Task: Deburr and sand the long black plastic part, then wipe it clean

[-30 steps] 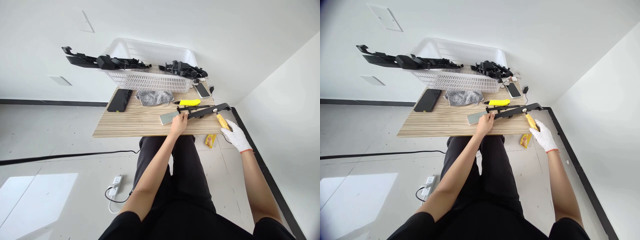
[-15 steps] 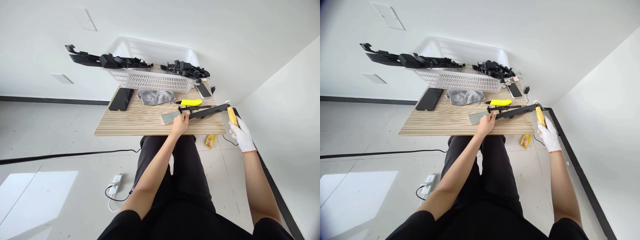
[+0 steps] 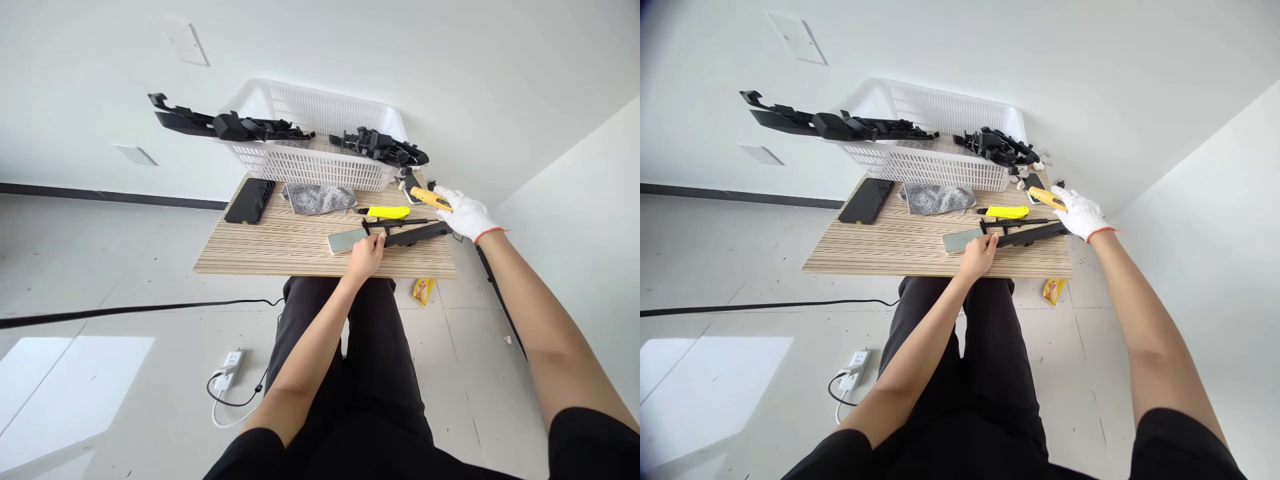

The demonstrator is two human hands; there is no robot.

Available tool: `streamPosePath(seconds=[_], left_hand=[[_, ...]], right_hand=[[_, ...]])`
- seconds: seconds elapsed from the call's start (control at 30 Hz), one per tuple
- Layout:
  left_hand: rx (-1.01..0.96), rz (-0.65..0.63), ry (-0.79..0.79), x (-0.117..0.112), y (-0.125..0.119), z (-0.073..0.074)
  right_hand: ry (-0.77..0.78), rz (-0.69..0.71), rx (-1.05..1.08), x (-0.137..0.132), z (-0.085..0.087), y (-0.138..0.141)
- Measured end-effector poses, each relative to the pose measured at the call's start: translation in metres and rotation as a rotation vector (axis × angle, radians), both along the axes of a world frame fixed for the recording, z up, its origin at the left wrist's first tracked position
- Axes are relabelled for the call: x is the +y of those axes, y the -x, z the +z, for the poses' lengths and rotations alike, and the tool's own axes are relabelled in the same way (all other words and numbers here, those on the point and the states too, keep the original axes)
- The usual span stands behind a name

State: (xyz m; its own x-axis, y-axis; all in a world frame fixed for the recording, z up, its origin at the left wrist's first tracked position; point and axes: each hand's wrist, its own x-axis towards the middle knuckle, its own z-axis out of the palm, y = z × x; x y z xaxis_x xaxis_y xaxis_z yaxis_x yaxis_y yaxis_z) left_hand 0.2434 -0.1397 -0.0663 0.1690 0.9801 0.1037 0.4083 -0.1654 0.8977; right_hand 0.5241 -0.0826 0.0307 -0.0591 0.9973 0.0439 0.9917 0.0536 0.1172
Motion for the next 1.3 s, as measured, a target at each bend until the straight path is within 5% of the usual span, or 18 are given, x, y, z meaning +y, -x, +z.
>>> streamPosePath(seconds=[0.33,0.57,0.73,0.9,1.0,1.13,1.3], left_hand=[[-0.032,-0.023,0.003,-0.003,0.001,0.003],[-0.080,-0.016,0.028,-0.008,0.001,0.001],[-0.110,-0.044,0.023,-0.014,0.004,-0.001],[-0.101,-0.067,-0.008,-0.018,0.006,-0.002],[-0.087,-0.059,-0.022,-0.019,0.006,-0.003],[-0.079,-0.042,-0.025,-0.019,0.006,-0.005],[-0.083,-0.045,-0.021,-0.018,0.006,-0.003]], right_hand=[[0.084,-0.021,0.103,0.042,-0.045,0.021],[0.030,-0.061,0.196,0.014,-0.009,0.018],[0.199,0.004,0.027,-0.022,0.009,0.001],[0.222,0.044,-0.169,-0.053,-0.012,-0.023],[0.168,-0.077,-0.120,-0.061,-0.026,-0.033],[0.131,-0.259,-0.078,-0.059,-0.037,-0.042],[0.130,-0.286,-0.095,-0.047,-0.048,-0.053]])
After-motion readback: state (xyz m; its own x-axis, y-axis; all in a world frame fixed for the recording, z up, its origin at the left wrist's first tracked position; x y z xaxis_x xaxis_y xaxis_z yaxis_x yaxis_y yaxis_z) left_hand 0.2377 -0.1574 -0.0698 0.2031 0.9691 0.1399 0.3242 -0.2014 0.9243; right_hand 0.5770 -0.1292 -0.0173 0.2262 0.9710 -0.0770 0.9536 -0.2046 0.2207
